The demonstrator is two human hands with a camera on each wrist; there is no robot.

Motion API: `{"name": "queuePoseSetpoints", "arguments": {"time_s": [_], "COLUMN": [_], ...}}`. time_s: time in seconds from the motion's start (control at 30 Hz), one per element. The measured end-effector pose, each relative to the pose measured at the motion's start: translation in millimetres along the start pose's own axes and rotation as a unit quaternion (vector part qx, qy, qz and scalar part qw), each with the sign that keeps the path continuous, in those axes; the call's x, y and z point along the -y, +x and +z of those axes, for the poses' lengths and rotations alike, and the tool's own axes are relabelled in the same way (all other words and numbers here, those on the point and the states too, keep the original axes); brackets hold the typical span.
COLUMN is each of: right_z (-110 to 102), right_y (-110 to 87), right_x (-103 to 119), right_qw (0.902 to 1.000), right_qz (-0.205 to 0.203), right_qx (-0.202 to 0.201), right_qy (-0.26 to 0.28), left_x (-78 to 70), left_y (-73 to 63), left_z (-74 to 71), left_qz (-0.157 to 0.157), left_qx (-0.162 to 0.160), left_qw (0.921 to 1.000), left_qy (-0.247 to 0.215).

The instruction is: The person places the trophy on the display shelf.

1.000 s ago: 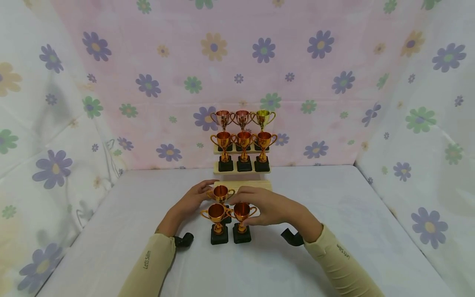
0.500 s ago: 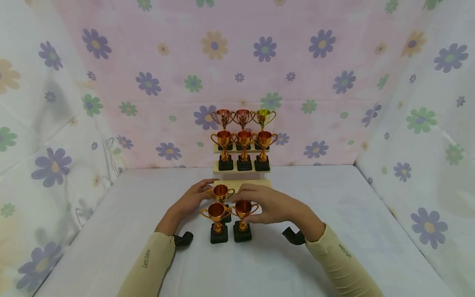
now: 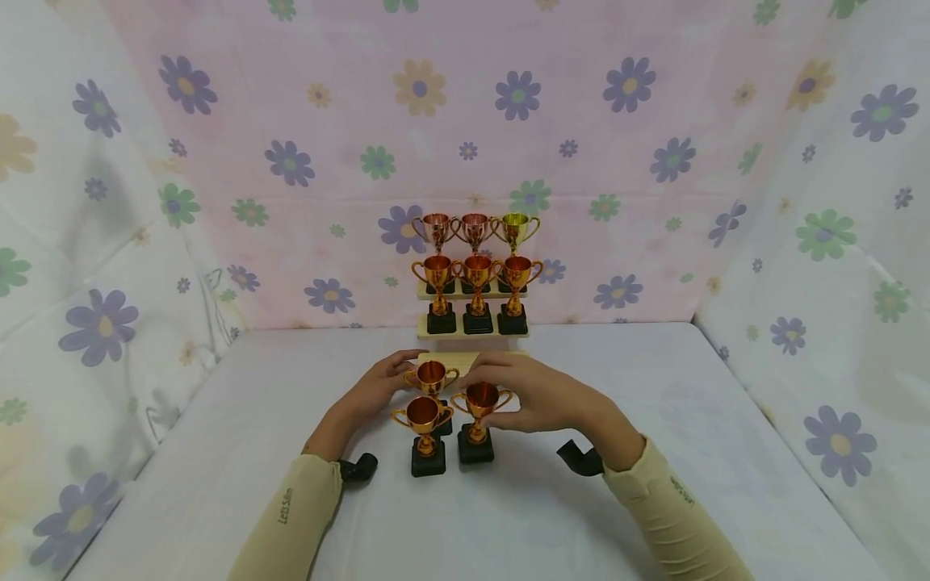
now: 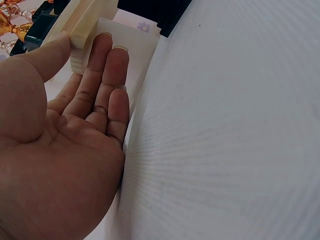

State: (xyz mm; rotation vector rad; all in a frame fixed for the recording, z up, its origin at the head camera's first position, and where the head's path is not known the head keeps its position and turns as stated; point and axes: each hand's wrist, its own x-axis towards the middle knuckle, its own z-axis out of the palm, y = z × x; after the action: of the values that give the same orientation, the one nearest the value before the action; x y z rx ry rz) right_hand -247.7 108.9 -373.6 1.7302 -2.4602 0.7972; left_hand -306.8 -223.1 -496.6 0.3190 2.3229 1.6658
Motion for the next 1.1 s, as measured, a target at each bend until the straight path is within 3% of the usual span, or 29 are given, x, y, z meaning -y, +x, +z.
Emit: {"name": "queuePoseSetpoints", "arguments": {"time_s": [0.27, 0.67, 0.9, 1.1], "right_z": [-7.2, -14.5, -17.2, -17.4], "right_y": [-2.2, -5.5, -3.5, -1.8], "right_x": [1.2, -2.9, -6.3, -10.0], "right_qw": [0.9997, 0.9969, 0.9928, 0.989], "right_qz": [-0.008, 0.022, -0.011, -0.026], "right_qx": [-0.023, -0.075, -0.118, -0.144], "right_qy": [-0.006, -0.005, -0.014, -0.018], "left_x": [-0.1, -0.8, -0.9, -2.8], "left_y": [-0.5, -1.0, -0.6, -3.3], "left_z": [0.1, 0.0, -0.2, 0.4], "left_qz": [-0.003, 0.003, -0.007, 0.009], "left_qx": [-0.005, -0.002, -0.006, -0.005], "left_qw": [1.0, 1.0, 0.9999, 0.9999], "left_qy": [0.004, 0.007, 0.006, 0.013]}}
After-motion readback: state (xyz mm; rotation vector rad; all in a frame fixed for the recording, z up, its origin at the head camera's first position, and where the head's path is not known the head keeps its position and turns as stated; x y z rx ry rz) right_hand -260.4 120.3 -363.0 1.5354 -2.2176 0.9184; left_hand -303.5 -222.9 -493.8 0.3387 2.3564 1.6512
